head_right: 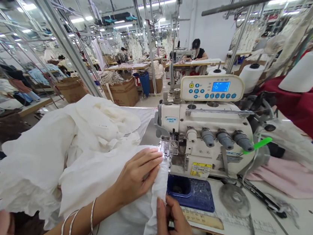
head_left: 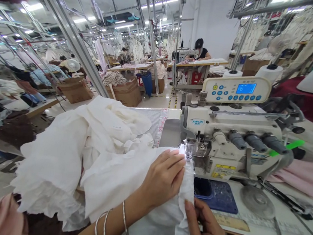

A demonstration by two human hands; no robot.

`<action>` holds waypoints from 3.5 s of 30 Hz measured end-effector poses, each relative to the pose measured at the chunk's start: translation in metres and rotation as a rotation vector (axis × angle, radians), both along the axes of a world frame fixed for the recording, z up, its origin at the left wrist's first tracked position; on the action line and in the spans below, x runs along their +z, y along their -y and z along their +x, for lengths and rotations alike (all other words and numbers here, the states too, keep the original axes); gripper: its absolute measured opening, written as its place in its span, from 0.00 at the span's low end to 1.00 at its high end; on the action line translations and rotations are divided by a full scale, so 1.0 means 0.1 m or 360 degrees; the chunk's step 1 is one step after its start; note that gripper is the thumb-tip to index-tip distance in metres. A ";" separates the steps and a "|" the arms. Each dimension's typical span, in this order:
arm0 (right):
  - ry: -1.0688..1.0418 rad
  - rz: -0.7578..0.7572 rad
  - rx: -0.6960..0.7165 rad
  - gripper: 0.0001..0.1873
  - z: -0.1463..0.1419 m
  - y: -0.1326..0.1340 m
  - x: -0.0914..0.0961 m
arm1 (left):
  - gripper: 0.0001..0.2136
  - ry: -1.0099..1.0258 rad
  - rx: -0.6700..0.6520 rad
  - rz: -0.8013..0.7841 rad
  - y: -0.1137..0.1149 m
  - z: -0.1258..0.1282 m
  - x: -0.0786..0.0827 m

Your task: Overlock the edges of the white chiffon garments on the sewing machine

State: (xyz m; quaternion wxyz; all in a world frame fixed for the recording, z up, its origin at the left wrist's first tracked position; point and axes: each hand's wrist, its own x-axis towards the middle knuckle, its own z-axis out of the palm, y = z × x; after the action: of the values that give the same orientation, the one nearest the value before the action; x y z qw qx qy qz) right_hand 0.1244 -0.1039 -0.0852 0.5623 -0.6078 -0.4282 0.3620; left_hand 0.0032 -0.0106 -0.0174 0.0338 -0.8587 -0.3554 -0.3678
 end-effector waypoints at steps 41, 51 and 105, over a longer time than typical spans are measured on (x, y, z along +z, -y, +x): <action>0.0010 -0.0097 0.0134 0.18 0.04 -0.04 -0.04 | 0.11 -0.0063 -0.0123 0.0006 -0.02 -0.08 0.09; 0.0050 -0.0101 0.0187 0.20 0.05 -0.04 -0.01 | 0.07 -0.0052 -0.0066 0.0000 0.00 -0.02 0.05; 0.0139 -0.0118 0.0166 0.23 0.09 -0.11 0.01 | 0.11 -0.0314 -0.0365 0.0084 -0.42 -0.20 0.15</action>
State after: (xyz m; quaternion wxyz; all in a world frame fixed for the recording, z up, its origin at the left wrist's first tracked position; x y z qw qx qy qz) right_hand 0.1338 -0.0928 -0.0841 0.5006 -0.6203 -0.4697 0.3795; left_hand -0.0170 0.0316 -0.0021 0.0488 -0.9244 -0.2401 -0.2924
